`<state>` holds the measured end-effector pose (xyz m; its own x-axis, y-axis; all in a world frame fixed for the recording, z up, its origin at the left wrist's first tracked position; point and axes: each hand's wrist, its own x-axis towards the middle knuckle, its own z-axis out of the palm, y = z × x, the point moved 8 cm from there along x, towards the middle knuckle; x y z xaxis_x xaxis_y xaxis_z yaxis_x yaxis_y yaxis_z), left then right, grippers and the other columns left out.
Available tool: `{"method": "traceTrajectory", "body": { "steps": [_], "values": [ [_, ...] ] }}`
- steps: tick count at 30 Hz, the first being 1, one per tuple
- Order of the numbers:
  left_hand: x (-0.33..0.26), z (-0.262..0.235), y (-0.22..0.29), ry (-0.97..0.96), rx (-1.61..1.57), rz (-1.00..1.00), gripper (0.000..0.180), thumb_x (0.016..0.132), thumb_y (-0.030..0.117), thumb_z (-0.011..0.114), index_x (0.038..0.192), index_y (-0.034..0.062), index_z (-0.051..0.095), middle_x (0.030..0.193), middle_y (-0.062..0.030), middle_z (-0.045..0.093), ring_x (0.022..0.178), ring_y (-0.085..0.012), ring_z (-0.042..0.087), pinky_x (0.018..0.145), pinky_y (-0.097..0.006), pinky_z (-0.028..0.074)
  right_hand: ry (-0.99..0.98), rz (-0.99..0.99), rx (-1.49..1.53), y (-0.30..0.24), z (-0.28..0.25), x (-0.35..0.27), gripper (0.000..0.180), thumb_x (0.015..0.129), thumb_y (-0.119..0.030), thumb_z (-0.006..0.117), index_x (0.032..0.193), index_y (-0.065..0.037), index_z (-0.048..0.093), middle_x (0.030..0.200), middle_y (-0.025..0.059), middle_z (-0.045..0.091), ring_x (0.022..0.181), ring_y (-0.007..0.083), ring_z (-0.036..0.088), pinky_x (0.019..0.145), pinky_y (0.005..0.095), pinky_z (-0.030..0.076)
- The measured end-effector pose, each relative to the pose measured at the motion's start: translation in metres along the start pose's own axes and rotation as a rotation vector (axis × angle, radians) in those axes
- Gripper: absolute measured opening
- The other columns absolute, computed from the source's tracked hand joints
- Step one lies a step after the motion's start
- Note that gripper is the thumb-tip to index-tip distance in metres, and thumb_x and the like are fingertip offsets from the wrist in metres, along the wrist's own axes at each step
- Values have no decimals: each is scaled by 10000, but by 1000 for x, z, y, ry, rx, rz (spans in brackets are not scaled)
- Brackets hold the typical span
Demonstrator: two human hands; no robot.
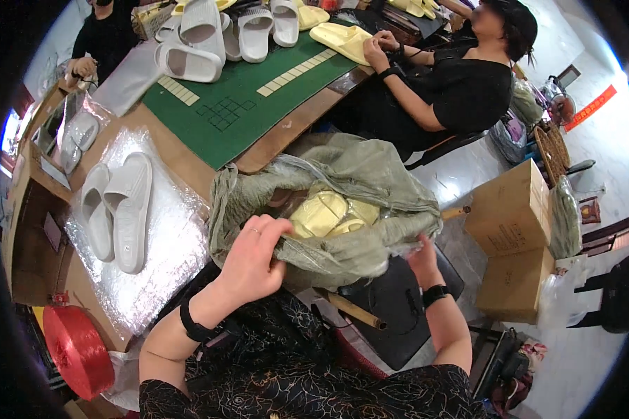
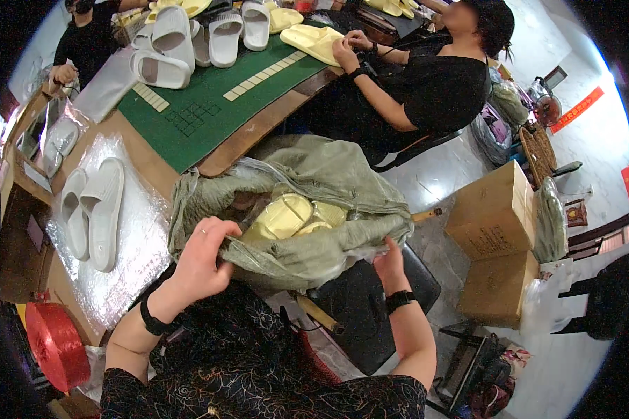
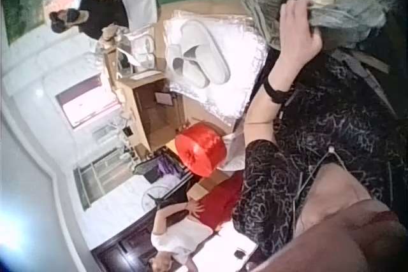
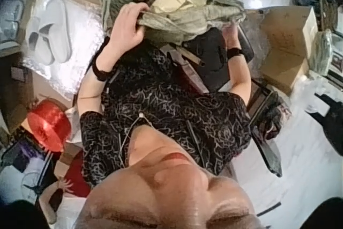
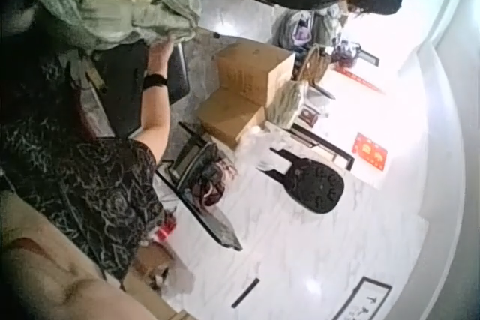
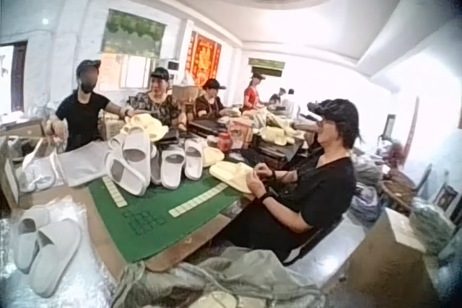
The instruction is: The recorder is inspecting and packing various colored sandals into a bag in a workshop setting.
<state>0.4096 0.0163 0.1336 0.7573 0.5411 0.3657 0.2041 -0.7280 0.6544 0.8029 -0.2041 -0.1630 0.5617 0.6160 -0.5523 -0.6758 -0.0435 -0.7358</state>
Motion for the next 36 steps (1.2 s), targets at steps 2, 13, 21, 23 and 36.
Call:
{"method": "traceTrajectory", "body": {
  "steps": [2,13,21,23,36],
  "values": [
    [-12,-8,10,27,73,-24,515,621,-14,640,1127,56,572,977,-164,591,942,-369,580,827,-417,484,-70,-180,63,-63,86,-41,554,959,-344,649,1380,-25,483,1371,136,529,1191,282,553,972,424,462],
    [-43,85,92,-426,-160,390,535,660,101,722,1185,168,643,843,-45,614,847,-261,653,729,-384,547,348,-514,-948,-294,-20,-101,322,978,-227,632,1175,28,649,1039,49,703,881,125,631,799,293,497],
    [-31,89,61,-392,-580,-127,335,935,134,620,1244,8,613,1154,-140,690,1028,-230,657,905,-341,507,567,-584,-1277,-264,-51,-40,724,865,-388,730,1344,99,492,1199,228,639,1050,327,637,925,424,482],
    [-19,76,41,-254,-761,-289,339,971,142,601,1258,-39,594,1118,-96,693,1019,-140,607,910,-297,480,609,-807,-1235,-287,-42,-85,801,857,-424,727,1392,103,448,1274,271,602,1095,343,636,924,408,495],
    [-74,134,116,-583,-263,567,578,743,39,625,1305,171,600,996,-97,604,943,-305,607,772,-408,517,902,-562,-1860,-246,-11,-346,478,831,-444,733,1112,-59,698,989,157,725,892,325,697,800,423,540]
  ]
}}
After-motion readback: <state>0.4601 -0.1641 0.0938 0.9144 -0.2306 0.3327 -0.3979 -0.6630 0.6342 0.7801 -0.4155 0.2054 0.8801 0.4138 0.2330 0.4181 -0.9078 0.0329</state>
